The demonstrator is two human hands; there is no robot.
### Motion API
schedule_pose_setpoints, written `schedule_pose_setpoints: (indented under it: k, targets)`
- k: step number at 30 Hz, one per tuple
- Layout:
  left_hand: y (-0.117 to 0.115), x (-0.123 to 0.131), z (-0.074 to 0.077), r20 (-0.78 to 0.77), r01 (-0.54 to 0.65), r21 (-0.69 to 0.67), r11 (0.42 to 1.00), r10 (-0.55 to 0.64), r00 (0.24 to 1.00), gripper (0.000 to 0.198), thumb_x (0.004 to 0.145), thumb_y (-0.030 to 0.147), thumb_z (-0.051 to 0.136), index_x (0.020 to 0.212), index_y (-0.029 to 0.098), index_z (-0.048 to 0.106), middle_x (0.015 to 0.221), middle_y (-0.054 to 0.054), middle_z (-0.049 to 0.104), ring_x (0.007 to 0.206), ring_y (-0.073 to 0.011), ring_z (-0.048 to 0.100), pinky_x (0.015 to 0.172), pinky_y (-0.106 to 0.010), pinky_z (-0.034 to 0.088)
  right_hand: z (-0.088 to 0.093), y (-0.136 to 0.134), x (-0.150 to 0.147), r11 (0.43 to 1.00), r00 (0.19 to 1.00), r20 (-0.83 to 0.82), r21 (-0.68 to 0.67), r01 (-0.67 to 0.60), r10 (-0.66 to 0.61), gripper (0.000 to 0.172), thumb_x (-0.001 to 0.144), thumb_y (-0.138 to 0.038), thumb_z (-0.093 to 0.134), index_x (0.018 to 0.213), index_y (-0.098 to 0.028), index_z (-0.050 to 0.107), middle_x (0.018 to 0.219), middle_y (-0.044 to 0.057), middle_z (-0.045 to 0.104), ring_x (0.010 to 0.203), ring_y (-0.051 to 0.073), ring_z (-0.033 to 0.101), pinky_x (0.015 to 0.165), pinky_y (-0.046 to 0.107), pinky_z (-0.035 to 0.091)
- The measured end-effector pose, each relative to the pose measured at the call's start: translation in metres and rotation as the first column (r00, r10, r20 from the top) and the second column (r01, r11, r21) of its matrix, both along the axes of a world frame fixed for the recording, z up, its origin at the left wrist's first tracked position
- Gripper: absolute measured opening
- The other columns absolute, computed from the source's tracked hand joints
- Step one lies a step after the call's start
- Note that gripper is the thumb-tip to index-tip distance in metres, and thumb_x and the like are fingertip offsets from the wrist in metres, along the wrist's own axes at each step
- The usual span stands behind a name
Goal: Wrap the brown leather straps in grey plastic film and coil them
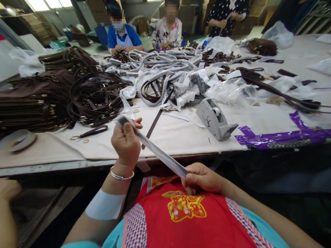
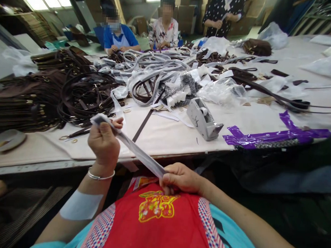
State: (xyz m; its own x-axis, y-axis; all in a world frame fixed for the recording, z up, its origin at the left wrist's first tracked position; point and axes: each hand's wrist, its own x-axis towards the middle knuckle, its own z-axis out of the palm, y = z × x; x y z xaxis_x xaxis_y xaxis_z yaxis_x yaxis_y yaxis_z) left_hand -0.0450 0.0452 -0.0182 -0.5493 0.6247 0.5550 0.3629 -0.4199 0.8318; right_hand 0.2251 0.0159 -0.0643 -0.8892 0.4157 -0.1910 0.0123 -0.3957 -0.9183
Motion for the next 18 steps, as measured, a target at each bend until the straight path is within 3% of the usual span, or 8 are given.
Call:
schedule_pose_setpoints:
  k: [1, 3, 7, 9, 11, 15, 17, 18]
  targets:
    - [-0.003, 0.0, -0.011, -0.251, -0.036, -0.031, 0.999, 0.027, 0.968, 0.03, 0.098, 0.041, 0.047, 0.094, 0.015, 0.062, 0.083, -0.007, 0.069, 0.087, -0.0216, 0.071, 0.082, -0.036, 0.054, 0.005, 0.002, 0.003, 0.998, 0.998, -0.045, -0.053, 0.045, -0.048, 0.047, 0.088, -0.057, 0.06, 0.076, -0.012, 0.062, 0.056, 0.001, 0.059, 0.042, 0.008, 0.045, 0.041, 0.019, 0.032]
    - [-0.009, 0.0, -0.033, -0.642, -0.01, -0.092, 0.996, -0.052, 0.765, 0.027, 0.096, 0.037, 0.048, 0.093, 0.014, 0.062, 0.085, -0.012, 0.069, 0.08, -0.0233, 0.068, 0.077, -0.037, 0.052, 0.013, 0.008, 0.009, 0.981, 0.976, -0.135, -0.115, 0.157, -0.172, 0.046, 0.086, -0.057, 0.062, 0.074, -0.013, 0.061, 0.047, -0.003, 0.052, 0.035, 0.006, 0.036, 0.037, 0.019, 0.026]
    - [-0.026, 0.011, -0.062, -0.819, 0.18, -0.394, 0.902, -0.433, 0.376, 0.027, 0.094, 0.04, 0.048, 0.084, 0.016, 0.056, 0.072, -0.01, 0.063, 0.066, -0.0237, 0.06, 0.061, -0.035, 0.048, 0.024, 0.029, 0.019, 0.911, 0.9, -0.145, -0.053, 0.408, -0.411, 0.044, 0.073, -0.055, 0.077, 0.082, -0.015, 0.062, 0.048, -0.007, 0.046, 0.036, 0.006, 0.03, 0.037, 0.019, 0.02]
    - [-0.036, 0.019, -0.066, -0.737, 0.212, -0.568, 0.796, -0.606, 0.3, 0.027, 0.095, 0.038, 0.046, 0.079, 0.017, 0.053, 0.067, -0.007, 0.059, 0.061, -0.0209, 0.056, 0.056, -0.032, 0.043, 0.023, 0.041, 0.024, 0.861, 0.877, -0.011, 0.186, 0.473, -0.48, 0.037, 0.075, -0.049, 0.076, 0.08, -0.015, 0.063, 0.052, -0.005, 0.05, 0.039, 0.006, 0.034, 0.038, 0.02, 0.023]
    - [-0.047, 0.026, -0.061, -0.599, 0.286, -0.692, 0.663, -0.748, 0.286, 0.028, 0.097, 0.035, 0.042, 0.076, 0.018, 0.051, 0.065, -0.004, 0.057, 0.057, -0.0172, 0.051, 0.055, -0.029, 0.04, 0.017, 0.053, 0.027, 0.736, 0.817, 0.089, 0.497, 0.459, -0.57, 0.027, 0.082, -0.043, 0.07, 0.084, -0.016, 0.066, 0.058, -0.002, 0.056, 0.044, 0.01, 0.044, 0.044, 0.023, 0.034]
    - [-0.065, 0.032, -0.033, 0.038, 0.685, -0.707, 0.178, -0.957, 0.287, 0.037, 0.1, 0.043, 0.035, 0.081, 0.017, 0.051, 0.068, -0.002, 0.056, 0.056, -0.0127, 0.048, 0.056, -0.025, 0.039, 0.002, 0.068, 0.027, 0.437, 0.831, 0.029, 0.86, 0.263, -0.556, 0.021, 0.09, -0.037, 0.06, 0.088, -0.018, 0.07, 0.085, 0.007, 0.067, 0.082, 0.02, 0.061, 0.078, 0.034, 0.048]
    - [-0.07, 0.035, -0.018, 0.411, 0.875, -0.485, 0.015, -0.879, 0.243, 0.039, 0.099, 0.049, 0.037, 0.085, 0.016, 0.053, 0.061, 0.0, 0.051, 0.054, -0.0126, 0.049, 0.055, -0.025, 0.041, -0.001, 0.066, 0.021, 0.49, 0.9, 0.063, 0.854, 0.175, -0.431, 0.03, 0.092, -0.039, 0.057, 0.075, -0.017, 0.067, 0.082, 0.007, 0.064, 0.081, 0.019, 0.059, 0.077, 0.033, 0.047]
    - [-0.07, 0.036, -0.011, 0.534, 0.937, -0.349, 0.021, -0.817, 0.217, 0.041, 0.098, 0.051, 0.039, 0.086, 0.015, 0.054, 0.056, 0.002, 0.047, 0.052, -0.0126, 0.049, 0.055, -0.025, 0.041, -0.001, 0.062, 0.016, 0.569, 0.92, 0.087, 0.806, 0.161, -0.383, 0.037, 0.094, -0.043, 0.055, 0.07, -0.016, 0.064, 0.074, 0.005, 0.061, 0.072, 0.017, 0.057, 0.069, 0.03, 0.046]
